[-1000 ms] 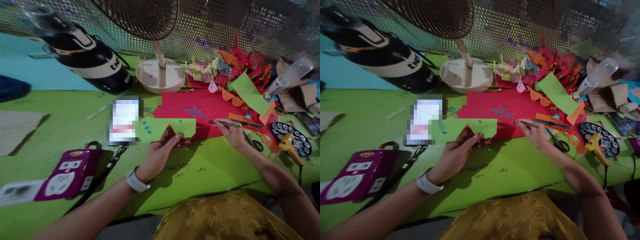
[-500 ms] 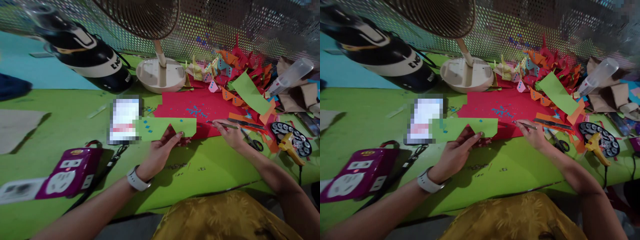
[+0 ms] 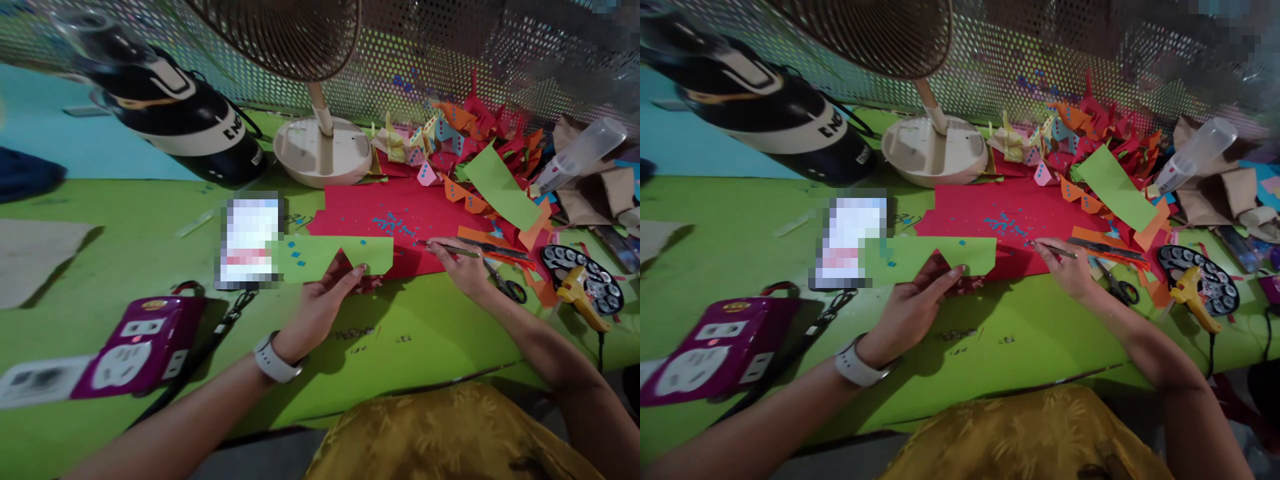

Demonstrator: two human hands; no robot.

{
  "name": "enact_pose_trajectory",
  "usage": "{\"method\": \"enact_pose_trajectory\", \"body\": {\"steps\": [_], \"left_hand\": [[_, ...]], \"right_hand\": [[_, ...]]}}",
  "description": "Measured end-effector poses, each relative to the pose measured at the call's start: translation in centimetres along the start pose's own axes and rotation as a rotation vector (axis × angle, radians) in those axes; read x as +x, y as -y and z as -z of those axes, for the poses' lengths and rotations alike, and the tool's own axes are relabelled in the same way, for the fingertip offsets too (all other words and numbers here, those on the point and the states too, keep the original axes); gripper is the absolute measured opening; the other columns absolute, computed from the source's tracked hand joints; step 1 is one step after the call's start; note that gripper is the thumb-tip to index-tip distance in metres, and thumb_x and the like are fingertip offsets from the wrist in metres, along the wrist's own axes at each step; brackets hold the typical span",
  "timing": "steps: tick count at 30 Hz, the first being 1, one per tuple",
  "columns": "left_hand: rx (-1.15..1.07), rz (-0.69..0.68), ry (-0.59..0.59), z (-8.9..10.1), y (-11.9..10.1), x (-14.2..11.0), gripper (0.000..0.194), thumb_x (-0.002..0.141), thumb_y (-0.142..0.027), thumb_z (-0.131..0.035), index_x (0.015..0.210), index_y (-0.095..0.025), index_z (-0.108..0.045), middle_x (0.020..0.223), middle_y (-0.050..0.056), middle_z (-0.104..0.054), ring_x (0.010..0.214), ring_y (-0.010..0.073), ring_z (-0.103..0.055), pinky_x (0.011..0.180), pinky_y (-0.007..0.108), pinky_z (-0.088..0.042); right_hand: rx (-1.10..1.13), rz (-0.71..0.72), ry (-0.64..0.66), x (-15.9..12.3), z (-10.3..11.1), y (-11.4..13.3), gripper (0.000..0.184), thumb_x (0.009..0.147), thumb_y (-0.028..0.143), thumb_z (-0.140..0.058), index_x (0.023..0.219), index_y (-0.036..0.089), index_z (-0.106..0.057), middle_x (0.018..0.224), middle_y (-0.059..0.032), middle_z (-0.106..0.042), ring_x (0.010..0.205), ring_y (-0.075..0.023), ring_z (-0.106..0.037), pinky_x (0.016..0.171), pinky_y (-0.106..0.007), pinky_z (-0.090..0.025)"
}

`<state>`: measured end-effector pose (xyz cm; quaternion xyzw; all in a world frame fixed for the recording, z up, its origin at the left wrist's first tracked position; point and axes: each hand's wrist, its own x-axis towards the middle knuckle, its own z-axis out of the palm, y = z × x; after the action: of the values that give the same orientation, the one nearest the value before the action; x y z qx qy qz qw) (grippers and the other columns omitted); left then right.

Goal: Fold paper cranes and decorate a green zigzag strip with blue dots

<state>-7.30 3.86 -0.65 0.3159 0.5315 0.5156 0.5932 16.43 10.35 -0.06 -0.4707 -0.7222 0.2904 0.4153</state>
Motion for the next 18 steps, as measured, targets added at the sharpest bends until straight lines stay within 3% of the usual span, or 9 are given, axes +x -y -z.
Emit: {"method": "enact_pose_trajectory", "body": {"steps": [18], "left_hand": [[0.005,0.013,-0.025,-0.17,-0.25,-0.14,0.045,0.059,-0.055,-0.086,0.086,-0.022,-0.071,0.084,0.004,-0.076,0.080,0.0260,-0.074,0.080,0.037,-0.061]], "right_hand": [[0.013,0.026,0.031,0.58,0.10,-0.48,0.014,0.089,0.039,-0.063,0.088,0.032,-0.075,0.087,0.0002,-0.078,0.077,-0.0207,-0.074,0.070,-0.037,-0.062]]}}
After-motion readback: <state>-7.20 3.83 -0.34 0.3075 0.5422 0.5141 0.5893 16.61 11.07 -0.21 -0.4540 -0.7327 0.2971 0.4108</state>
